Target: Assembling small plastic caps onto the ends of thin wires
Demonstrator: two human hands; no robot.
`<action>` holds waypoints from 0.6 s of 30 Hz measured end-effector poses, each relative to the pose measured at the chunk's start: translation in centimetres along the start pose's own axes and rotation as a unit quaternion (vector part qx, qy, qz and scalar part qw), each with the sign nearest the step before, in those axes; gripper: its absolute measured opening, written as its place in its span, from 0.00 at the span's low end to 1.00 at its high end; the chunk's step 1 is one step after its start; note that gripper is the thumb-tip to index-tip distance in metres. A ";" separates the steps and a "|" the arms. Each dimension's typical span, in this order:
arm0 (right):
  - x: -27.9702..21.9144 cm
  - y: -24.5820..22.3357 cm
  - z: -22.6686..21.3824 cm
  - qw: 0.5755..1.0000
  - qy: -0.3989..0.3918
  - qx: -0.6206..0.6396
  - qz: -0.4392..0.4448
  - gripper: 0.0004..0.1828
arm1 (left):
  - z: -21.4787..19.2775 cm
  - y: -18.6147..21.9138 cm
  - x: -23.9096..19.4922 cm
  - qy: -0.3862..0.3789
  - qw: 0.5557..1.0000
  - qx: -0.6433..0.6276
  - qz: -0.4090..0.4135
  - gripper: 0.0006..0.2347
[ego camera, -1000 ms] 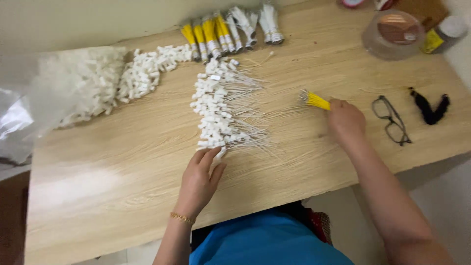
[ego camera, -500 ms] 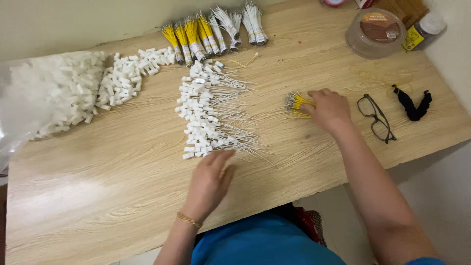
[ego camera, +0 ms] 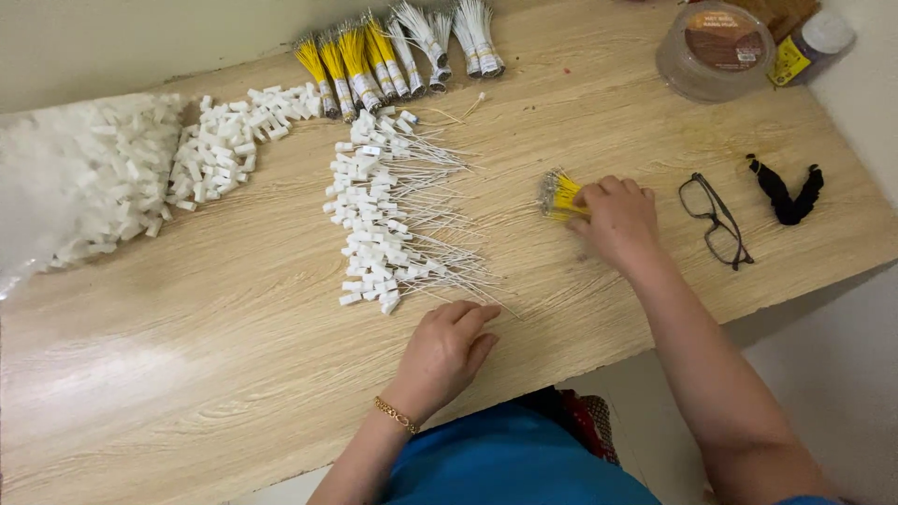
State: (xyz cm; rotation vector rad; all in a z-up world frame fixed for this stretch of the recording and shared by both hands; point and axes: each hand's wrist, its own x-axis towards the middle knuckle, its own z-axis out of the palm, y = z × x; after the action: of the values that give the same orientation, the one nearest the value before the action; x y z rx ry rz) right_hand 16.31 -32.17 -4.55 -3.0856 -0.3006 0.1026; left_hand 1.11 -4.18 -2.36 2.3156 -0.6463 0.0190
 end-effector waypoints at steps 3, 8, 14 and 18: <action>-0.5 -1.2 -1.6 0.998 -0.003 0.063 0.005 0.15 | -0.5 0.4 -0.1 -0.022 1.000 -0.001 -0.017 0.12; 0.9 0.5 -1.4 0.998 0.021 0.051 0.020 0.23 | -0.1 0.3 0.1 -0.032 0.999 -0.001 -0.015 0.13; 1.7 -0.3 -2.7 0.994 -0.078 0.044 0.055 0.25 | 0.9 1.3 1.5 -0.035 0.999 0.011 0.023 0.12; 2.5 0.0 -1.8 0.995 -0.090 0.030 0.030 0.23 | 1.9 2.3 3.4 -0.041 0.997 0.015 0.069 0.14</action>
State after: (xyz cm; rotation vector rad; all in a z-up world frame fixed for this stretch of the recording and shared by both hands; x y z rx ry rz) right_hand 18.93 -31.78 -2.89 -3.0302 -0.2051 0.3858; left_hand 2.70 -8.36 -1.66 2.3055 -0.8509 -0.0028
